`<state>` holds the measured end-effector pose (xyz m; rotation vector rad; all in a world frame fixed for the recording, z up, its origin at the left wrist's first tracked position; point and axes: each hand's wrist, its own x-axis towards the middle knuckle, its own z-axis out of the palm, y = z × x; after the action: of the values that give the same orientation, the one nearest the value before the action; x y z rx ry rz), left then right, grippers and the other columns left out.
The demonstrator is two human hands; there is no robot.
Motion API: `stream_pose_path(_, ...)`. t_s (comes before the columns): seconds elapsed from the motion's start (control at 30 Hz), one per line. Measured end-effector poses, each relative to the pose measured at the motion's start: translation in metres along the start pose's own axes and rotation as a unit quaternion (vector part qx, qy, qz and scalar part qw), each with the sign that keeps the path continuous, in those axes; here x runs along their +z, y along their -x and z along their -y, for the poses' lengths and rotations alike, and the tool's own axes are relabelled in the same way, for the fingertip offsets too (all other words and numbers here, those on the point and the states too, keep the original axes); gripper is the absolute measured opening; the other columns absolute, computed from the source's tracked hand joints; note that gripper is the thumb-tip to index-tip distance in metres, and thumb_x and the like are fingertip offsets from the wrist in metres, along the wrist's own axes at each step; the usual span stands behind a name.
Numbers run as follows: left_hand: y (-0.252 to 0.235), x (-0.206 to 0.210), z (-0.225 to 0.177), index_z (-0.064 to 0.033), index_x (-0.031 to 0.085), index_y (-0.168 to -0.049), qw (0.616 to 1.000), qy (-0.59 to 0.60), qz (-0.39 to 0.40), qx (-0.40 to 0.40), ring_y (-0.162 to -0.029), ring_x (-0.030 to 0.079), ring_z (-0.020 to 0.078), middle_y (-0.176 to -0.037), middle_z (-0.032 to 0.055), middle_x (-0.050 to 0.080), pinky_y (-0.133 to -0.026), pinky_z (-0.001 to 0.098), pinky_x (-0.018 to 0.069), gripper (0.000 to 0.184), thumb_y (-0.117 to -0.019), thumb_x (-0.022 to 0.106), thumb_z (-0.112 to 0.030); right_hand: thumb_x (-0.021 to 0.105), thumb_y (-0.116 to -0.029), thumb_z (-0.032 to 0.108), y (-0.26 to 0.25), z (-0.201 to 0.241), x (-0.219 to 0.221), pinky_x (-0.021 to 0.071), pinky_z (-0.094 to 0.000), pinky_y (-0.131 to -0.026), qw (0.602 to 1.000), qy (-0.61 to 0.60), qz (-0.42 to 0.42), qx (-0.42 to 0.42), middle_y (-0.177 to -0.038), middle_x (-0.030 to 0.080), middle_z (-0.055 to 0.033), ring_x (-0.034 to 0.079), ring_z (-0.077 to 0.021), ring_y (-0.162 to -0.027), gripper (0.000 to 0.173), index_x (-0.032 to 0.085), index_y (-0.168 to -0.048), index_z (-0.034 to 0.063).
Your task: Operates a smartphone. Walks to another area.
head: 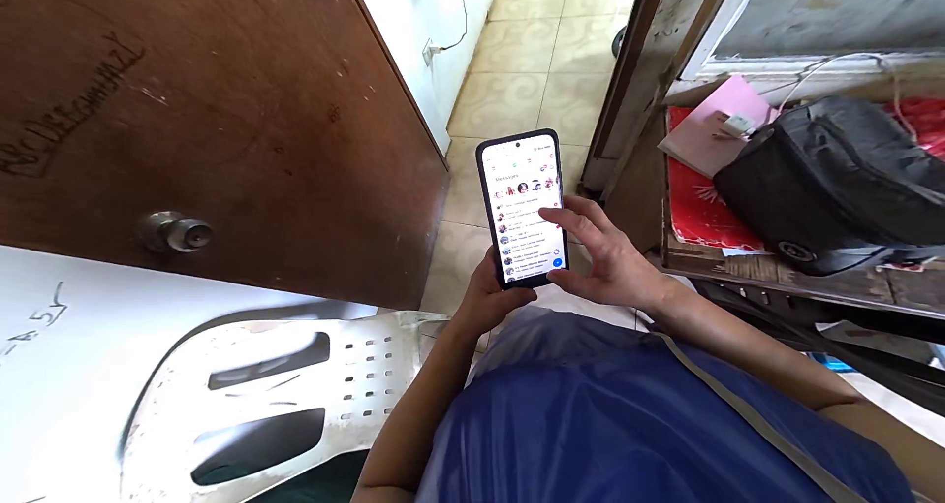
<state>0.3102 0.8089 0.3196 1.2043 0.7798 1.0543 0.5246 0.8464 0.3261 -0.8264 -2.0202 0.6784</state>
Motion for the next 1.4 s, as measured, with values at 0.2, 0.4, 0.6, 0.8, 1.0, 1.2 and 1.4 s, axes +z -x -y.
stream_pose_path(0.2,0.001,0.000,0.001,-0.0034,0.043,-0.125,1.000,-0.012,0.001,0.005,-0.090,0.072,0.0021,-0.104,-0.0093,0.072,-0.082,0.0244,0.0609,0.053,-0.0776,0.064,0.010,0.072,-0.0845,0.036,-0.002,-0.006,0.004,0.0520,-0.0435,-0.096,0.999,0.025,-0.027,-0.031,-0.151,0.038,-0.0312,0.054,-0.0341,-0.126,0.064,0.056,-0.142,0.0110)
stream_pose_path(0.4,0.000,-0.002,0.002,-0.0036,0.044,-0.123,1.000,-0.004,-0.001,0.002,-0.090,0.072,0.0023,-0.103,-0.0086,0.072,-0.082,0.0243,0.0608,0.052,-0.0774,0.062,0.012,0.071,-0.0846,0.042,-0.004,-0.006,0.002,0.0452,-0.0510,-0.105,0.997,0.042,-0.046,-0.034,-0.157,0.027,-0.0356,0.042,-0.0438,-0.139,0.065,0.058,-0.140,0.0126)
stream_pose_path(0.6,-0.002,-0.003,0.000,-0.0034,0.044,-0.124,1.000,-0.007,-0.010,-0.012,-0.091,0.072,0.0023,-0.103,-0.0086,0.072,-0.083,0.0244,0.0609,0.052,-0.0773,0.063,0.011,0.072,-0.0854,0.041,-0.001,-0.009,-0.003,0.0442,-0.0388,-0.109,0.998,-0.002,-0.059,-0.029,-0.156,0.029,-0.0322,0.041,-0.0309,-0.142,0.071,0.051,-0.144,0.0064)
stream_pose_path(0.8,-0.006,-0.005,0.001,-0.0055,0.043,-0.125,1.000,0.004,-0.019,-0.015,-0.088,0.072,0.0038,-0.101,-0.0074,0.073,-0.080,0.0251,0.0615,0.056,-0.0759,0.063,0.011,0.073,-0.0853,0.038,0.021,-0.024,-0.011,0.0500,-0.0338,-0.100,0.992,-0.102,-0.036,0.069,-0.146,0.049,-0.0223,0.055,-0.0189,-0.127,0.087,0.035,-0.151,-0.0041)
stream_pose_path(1.0,-0.014,-0.009,-0.002,-0.0080,0.044,-0.125,0.999,-0.012,-0.040,-0.009,-0.082,0.072,0.0035,-0.097,-0.0075,0.073,-0.077,0.0236,0.0610,0.055,-0.0761,0.062,0.007,0.071,-0.0872,0.034,0.043,-0.033,-0.013,0.0522,-0.0291,-0.094,0.983,-0.128,0.037,0.127,-0.128,0.062,-0.0189,0.063,-0.0147,-0.112,0.081,0.038,-0.148,-0.0079)
stream_pose_path(1.2,-0.022,-0.011,-0.009,-0.0088,0.041,-0.127,0.998,-0.024,-0.056,-0.005,-0.081,0.072,0.0048,-0.098,-0.0068,0.073,-0.076,0.0243,0.0613,0.058,-0.0752,0.062,0.007,0.068,-0.0901,0.021,0.041,-0.028,-0.011,0.0524,-0.0255,-0.090,0.986,-0.119,0.058,0.099,-0.120,0.065,-0.0207,0.064,-0.0151,-0.104,0.057,0.053,-0.137,-0.0085)
stream_pose_path(1.4,-0.022,-0.015,-0.013,-0.0103,0.043,-0.126,0.998,-0.025,-0.052,0.015,-0.081,0.072,0.0043,-0.097,-0.0078,0.074,-0.076,0.0239,0.0615,0.056,-0.0758,0.063,0.007,0.050,-0.0970,0.002,0.039,-0.025,-0.011,0.0501,-0.0136,-0.076,0.988,-0.131,0.032,0.081,-0.091,0.067,-0.0091,0.059,0.0010,-0.079,0.028,0.066,-0.117,-0.0100)
